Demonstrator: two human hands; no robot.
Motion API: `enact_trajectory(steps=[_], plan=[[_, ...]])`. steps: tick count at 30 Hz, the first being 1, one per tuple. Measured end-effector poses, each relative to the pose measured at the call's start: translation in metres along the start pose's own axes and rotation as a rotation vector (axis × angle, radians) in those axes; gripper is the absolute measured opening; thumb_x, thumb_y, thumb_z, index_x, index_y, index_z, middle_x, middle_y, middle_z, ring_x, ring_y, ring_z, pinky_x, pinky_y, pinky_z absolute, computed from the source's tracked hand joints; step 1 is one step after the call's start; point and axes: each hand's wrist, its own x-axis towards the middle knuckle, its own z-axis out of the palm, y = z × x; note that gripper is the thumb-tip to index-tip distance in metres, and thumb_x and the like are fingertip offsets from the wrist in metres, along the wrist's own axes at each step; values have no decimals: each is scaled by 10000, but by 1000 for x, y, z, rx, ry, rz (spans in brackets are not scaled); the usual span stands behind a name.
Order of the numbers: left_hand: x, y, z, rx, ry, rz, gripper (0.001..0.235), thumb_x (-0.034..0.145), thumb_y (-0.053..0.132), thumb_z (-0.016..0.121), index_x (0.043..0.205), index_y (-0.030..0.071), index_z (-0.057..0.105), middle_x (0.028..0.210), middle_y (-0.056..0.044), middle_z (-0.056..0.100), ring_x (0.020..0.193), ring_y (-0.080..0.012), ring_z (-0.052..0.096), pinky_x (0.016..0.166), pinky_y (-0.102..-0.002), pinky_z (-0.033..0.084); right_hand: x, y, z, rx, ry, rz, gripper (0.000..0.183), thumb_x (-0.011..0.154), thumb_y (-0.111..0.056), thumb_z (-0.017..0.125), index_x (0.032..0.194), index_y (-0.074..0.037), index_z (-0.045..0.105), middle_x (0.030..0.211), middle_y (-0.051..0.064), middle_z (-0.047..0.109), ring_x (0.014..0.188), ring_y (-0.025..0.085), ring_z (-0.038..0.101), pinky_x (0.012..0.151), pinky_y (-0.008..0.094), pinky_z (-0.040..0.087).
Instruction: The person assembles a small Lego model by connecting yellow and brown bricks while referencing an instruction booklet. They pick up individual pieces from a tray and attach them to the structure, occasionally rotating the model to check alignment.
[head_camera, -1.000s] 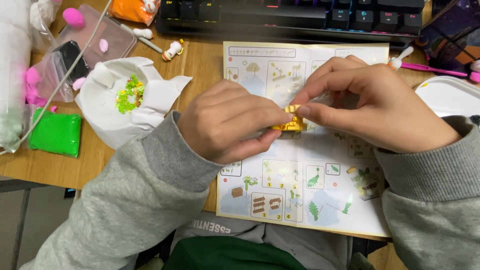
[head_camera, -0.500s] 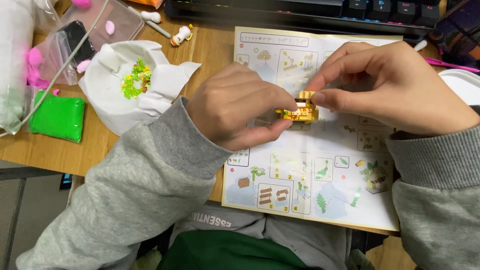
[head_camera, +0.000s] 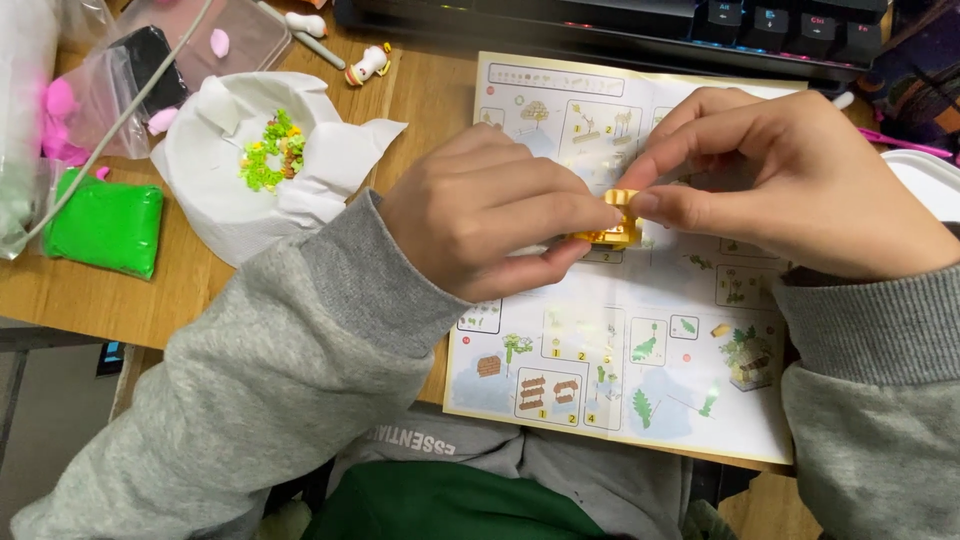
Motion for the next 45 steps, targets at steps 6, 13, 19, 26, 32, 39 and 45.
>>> enact_trajectory(steps=[6, 13, 19, 26, 32, 39, 45], plan=[[-4, -5, 4, 38, -2, 58, 174, 930, 87, 745, 1096, 120, 704, 964, -6, 689, 683, -169, 595, 658, -326, 403, 1, -4, 0, 0, 15, 53, 103, 797, -109, 727, 878, -78, 782, 894, 26, 715, 908, 92, 588, 784, 211, 477], [0, -4, 1, 110, -17, 109, 168, 931, 84, 745, 1093, 108, 706, 961, -13, 692, 666, -173, 586, 671, -317, 419, 0, 4, -4, 5, -13, -16, 148, 805, -140, 728, 936, -87, 773, 944, 35, 697, 923, 99, 631, 839, 209, 496], [6, 0, 1, 164, -19, 141, 179, 886, 53, 694, 1055, 108, 720, 935, -7, 694, 649, -180, 585, 644, -309, 424, 1, 11, -6, 23, -38, -40, 182, 815, -161, 716, 972, -85, 768, 973, 30, 679, 916, 97, 643, 825, 203, 502], [8, 3, 3, 161, -20, 118, 193, 858, 12, 661, 1032, 85, 702, 908, -12, 678, 625, -198, 540, 630, -317, 415, 2, 13, -7, 9, -49, -24, 174, 820, -197, 716, 956, -107, 777, 977, 6, 693, 903, 80, 636, 770, 195, 481], [6, 2, 3, 157, -26, 118, 199, 881, 27, 707, 1070, 87, 717, 948, -22, 693, 644, -190, 550, 654, -311, 429, 1, 8, -7, 17, -54, 1, 172, 806, -202, 734, 946, -117, 787, 955, -10, 687, 882, 70, 632, 750, 190, 481], [7, 4, 2, 171, -27, 125, 198, 872, 34, 678, 1058, 85, 722, 947, -29, 692, 645, -200, 547, 654, -314, 438, 1, 7, -8, -6, -69, -4, 185, 803, -228, 730, 941, -120, 788, 964, -16, 705, 884, 69, 637, 752, 196, 484], [7, 4, 5, 174, -9, 118, 183, 872, 36, 667, 1040, 92, 716, 947, -18, 701, 657, -183, 558, 650, -301, 418, 1, 4, -8, -12, -58, 35, 157, 791, -224, 748, 913, -137, 795, 949, -31, 703, 867, 64, 636, 745, 197, 477]])
